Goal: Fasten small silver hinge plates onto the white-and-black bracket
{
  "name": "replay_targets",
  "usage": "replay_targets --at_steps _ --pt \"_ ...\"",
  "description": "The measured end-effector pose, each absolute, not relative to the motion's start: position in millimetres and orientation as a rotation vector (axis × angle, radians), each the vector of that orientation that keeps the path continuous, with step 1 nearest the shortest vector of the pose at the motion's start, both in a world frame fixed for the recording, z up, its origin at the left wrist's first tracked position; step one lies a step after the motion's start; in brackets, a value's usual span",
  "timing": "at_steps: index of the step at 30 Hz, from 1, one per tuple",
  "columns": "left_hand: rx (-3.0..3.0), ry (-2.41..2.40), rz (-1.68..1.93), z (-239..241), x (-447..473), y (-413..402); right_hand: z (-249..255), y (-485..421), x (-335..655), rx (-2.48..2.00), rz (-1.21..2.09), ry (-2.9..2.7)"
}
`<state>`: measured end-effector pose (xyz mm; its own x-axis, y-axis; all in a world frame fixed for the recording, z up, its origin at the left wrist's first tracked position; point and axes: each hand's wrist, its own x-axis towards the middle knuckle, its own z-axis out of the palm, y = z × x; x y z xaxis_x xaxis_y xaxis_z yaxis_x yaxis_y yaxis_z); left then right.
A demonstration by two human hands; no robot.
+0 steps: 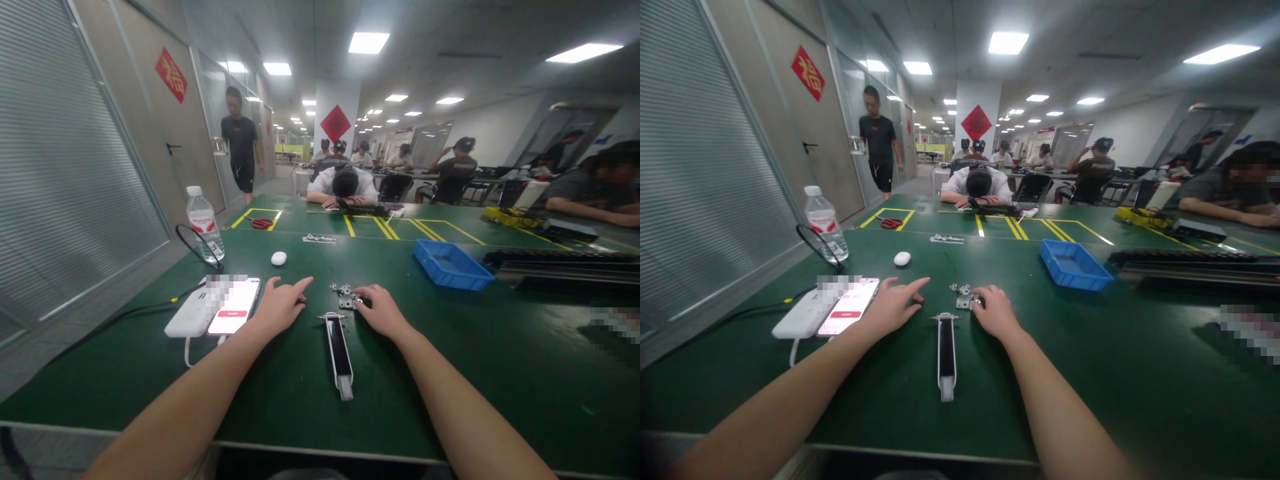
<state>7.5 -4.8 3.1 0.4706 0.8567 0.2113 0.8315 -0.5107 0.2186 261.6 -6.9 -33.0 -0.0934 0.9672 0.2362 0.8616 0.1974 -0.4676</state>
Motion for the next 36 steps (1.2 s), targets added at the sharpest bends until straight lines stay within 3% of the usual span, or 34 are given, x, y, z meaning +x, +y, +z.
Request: replay_targets --at_steps 10,21,27,36 --pt "2.77 1.478 0.456 -3 10 -4 -34 -8 262 -1.667 0.263 -1.962" --pt "2.76 1.074 1.138 -4 24 -17 -17 -21 243 -1.287 0.272 -1.907" --pt "2.892 0.786 1.18 -5 28 -24 -10 -32 230 -1.155 0.332 -1.986" --pt "2.909 0.727 1.183 -4 26 -24 -10 -34 227 -1.08 0.359 -2.032"
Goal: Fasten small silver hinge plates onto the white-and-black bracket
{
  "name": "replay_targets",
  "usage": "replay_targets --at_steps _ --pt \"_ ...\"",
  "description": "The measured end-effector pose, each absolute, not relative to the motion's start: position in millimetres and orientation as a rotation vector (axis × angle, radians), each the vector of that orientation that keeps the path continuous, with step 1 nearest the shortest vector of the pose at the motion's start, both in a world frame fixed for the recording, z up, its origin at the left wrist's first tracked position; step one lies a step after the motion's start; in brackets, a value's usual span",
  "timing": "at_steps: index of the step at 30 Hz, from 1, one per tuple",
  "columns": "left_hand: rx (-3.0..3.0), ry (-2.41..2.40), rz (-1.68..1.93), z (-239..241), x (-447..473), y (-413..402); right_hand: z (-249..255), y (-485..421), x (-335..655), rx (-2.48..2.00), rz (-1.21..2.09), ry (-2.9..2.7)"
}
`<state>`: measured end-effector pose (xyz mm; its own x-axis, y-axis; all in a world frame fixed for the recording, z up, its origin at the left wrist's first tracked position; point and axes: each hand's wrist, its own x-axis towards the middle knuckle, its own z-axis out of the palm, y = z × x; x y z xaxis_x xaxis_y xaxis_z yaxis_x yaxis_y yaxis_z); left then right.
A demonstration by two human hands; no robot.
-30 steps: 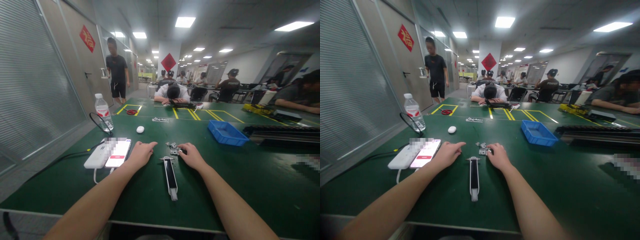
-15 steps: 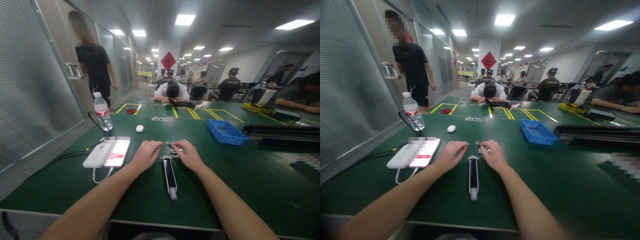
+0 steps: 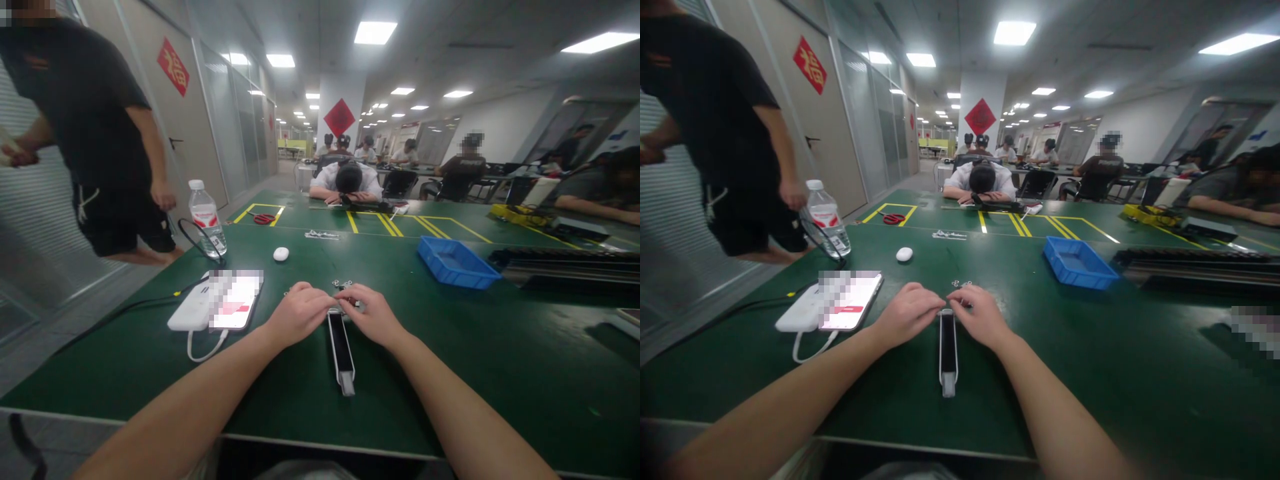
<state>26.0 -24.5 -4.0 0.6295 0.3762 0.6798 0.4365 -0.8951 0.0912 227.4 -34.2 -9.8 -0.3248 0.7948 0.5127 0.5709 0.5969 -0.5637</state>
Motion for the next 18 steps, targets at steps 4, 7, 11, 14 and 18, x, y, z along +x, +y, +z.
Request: replay_targets --at_steps 4,7,11,14,18 --pt "-2.775 -0.718 -1.1 -2.9 25.3 -25.1 -10.9 -34.5 226.6 -1.079 0.359 -2.039" --pt "-2.782 -0.713 -1.098 -2.7 25.2 -25.4 -10.1 -35.7 225.5 -1.059 0.352 -2.047" --pt "-2.761 -0.678 -1.14 -3.1 25.5 -25.6 -6.9 -37.9 224.0 -1.008 0.351 -2.083" --pt "-2.754 -0.657 -1.162 -4.0 25.6 -25.3 -6.0 -38.3 223.8 -1.009 0.326 -2.097" --pt "-2.765 -0.687 -1.136 -4.6 25.4 -25.0 -7.5 -37.2 224.8 -1.024 0.292 -2.05"
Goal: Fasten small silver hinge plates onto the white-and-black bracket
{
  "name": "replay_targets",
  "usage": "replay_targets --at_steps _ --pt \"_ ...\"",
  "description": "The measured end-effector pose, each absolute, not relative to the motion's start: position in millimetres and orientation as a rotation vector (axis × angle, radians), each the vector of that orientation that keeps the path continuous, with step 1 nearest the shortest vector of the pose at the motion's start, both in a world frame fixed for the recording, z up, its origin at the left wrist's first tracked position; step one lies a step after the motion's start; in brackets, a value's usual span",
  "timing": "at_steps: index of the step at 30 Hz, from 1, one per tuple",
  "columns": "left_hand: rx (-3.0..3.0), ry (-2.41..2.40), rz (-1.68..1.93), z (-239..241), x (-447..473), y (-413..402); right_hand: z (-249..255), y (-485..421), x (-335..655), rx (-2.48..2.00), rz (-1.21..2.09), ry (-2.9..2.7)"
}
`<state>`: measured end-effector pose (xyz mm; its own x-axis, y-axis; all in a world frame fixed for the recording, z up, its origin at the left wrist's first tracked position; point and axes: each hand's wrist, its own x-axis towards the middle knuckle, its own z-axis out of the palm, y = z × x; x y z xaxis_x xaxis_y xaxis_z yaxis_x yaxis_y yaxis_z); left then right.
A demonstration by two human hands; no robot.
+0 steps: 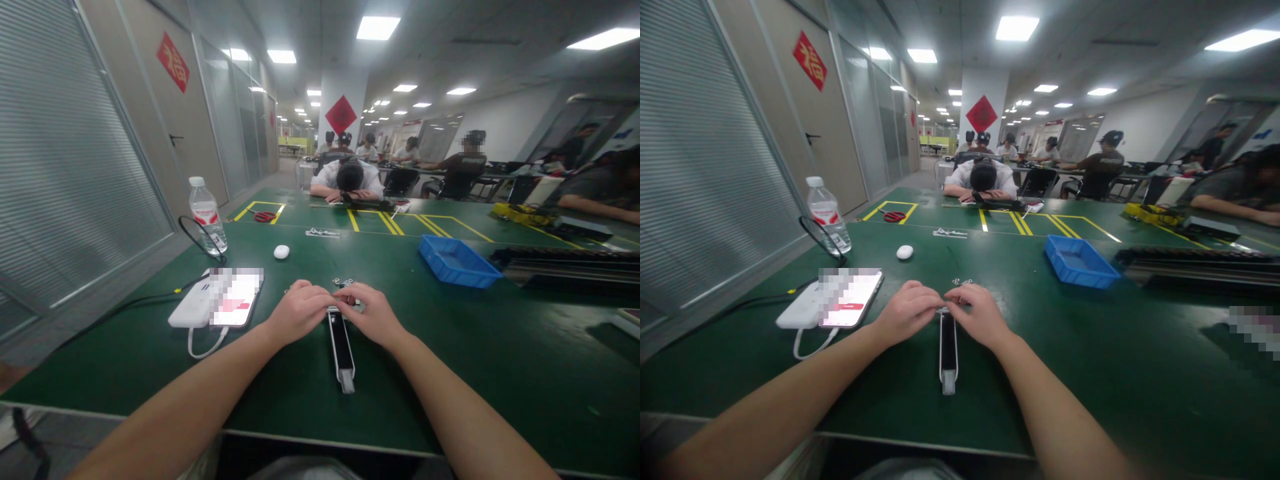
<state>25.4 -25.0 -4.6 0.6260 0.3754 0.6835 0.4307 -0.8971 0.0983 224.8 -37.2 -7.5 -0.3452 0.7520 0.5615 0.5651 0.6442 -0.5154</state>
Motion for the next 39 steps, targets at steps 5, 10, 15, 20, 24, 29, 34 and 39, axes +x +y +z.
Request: replay_targets --at_steps 5,10,15,20,24,29,34,39 --pt "-2.764 -0.678 -1.097 -4 25 -25 -5 -39 224 -0.947 0.306 -2.088" --pt "-2.76 -0.661 -1.094 -6 25 -24 -4 -41 222 -0.922 0.309 -2.103" --pt "-2.777 -0.686 -1.076 -7 26 -25 -5 -40 222 -0.927 0.304 -2.101" --pt "-2.777 -0.666 -1.08 -5 26 -26 -4 -41 222 -0.896 0.306 -2.096" --pt "-2.789 -0.709 -1.061 -4 26 -26 -3 -42 222 -0.894 0.309 -2.093" --pt "-2.778 -0.731 -1.093 -4 26 -26 -1 -43 222 -0.852 0.308 -2.064" --pt "-2.776 -0.763 -1.068 -4 27 -26 2 -44 224 -0.856 0.288 -2.059" --pt "-2.826 -0.931 -0.969 -3 27 -26 2 -37 234 -1.094 0.226 -1.99"
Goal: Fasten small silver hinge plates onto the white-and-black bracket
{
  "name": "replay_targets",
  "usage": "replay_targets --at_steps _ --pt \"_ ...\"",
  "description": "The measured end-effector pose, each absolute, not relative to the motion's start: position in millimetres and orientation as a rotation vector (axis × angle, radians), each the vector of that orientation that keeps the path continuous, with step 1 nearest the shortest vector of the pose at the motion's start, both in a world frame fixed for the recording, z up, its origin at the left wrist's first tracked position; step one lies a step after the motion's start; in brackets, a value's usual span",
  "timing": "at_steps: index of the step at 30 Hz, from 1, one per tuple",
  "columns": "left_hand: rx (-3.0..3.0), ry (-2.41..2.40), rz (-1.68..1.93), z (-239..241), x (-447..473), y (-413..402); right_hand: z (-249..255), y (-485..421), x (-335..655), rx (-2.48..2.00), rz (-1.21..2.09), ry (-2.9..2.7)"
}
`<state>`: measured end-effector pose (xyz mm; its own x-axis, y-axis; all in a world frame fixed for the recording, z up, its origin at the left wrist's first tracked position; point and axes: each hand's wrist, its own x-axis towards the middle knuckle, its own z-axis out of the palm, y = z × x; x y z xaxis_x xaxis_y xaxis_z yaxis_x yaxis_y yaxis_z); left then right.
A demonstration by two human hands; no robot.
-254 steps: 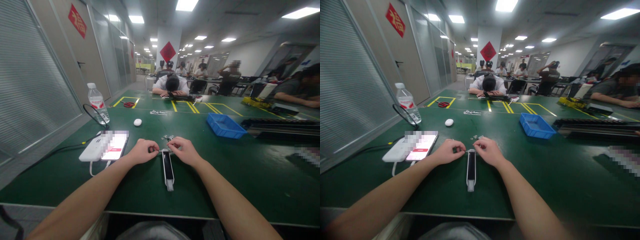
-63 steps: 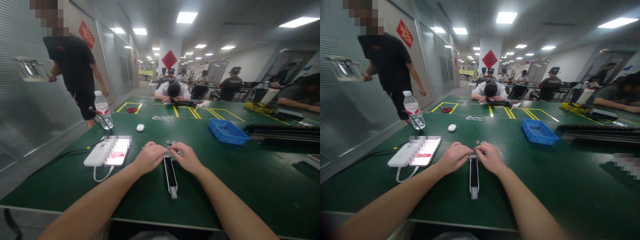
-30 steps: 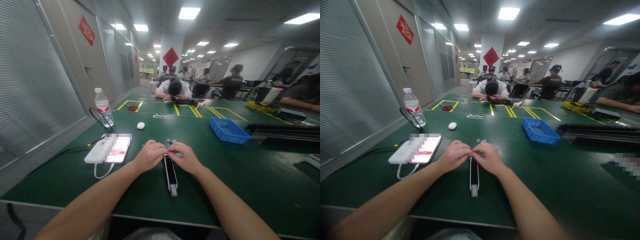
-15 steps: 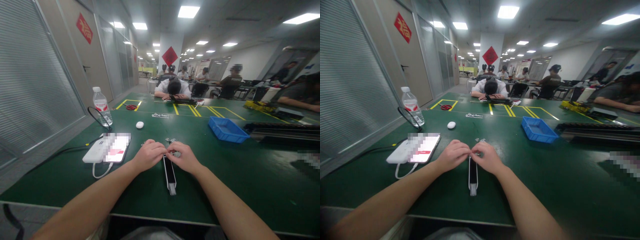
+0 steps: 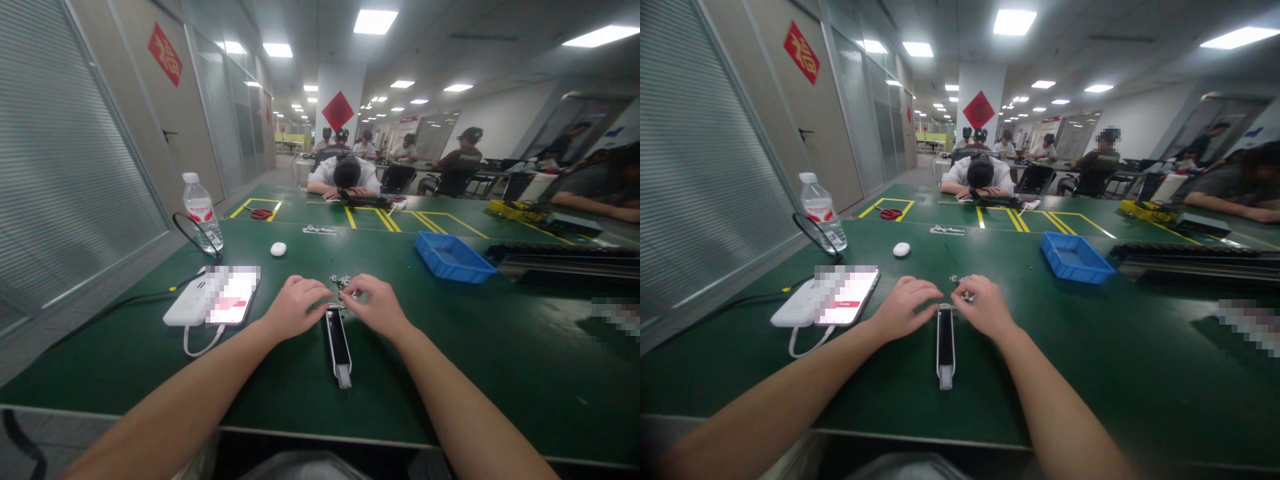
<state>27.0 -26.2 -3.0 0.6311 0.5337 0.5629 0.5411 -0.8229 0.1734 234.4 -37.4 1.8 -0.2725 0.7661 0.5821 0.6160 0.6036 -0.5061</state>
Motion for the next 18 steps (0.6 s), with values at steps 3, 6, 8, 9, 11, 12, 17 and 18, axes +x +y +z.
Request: replay_targets --at_steps 3,6,8,9,11,12,17,18 --pt "-2.85 -1.017 -0.902 -4 26 -25 0 -33 241 -1.298 0.191 -1.9" --pt "-2.879 -1.068 -0.858 -5 25 -24 -2 -29 246 -1.466 0.176 -1.839" --pt "-2.898 -1.092 -0.833 -5 24 -24 -3 -28 248 -1.548 0.181 -1.83" --pt "-2.909 -1.102 -0.818 -5 24 -24 -3 -27 249 -1.588 0.19 -1.831" --pt "-2.923 -1.121 -0.784 -4 24 -24 -3 -27 250 -1.671 0.24 -1.845" --pt "-2.927 -1.132 -0.768 -3 24 -24 -2 -27 251 -1.708 0.281 -1.855" --pt "-2.95 -1.162 -0.714 0 24 -26 3 -30 250 -1.811 0.477 -1.919" --pt "-2.956 -1.169 -0.707 0 24 -25 3 -31 249 -1.823 0.5 -1.93"
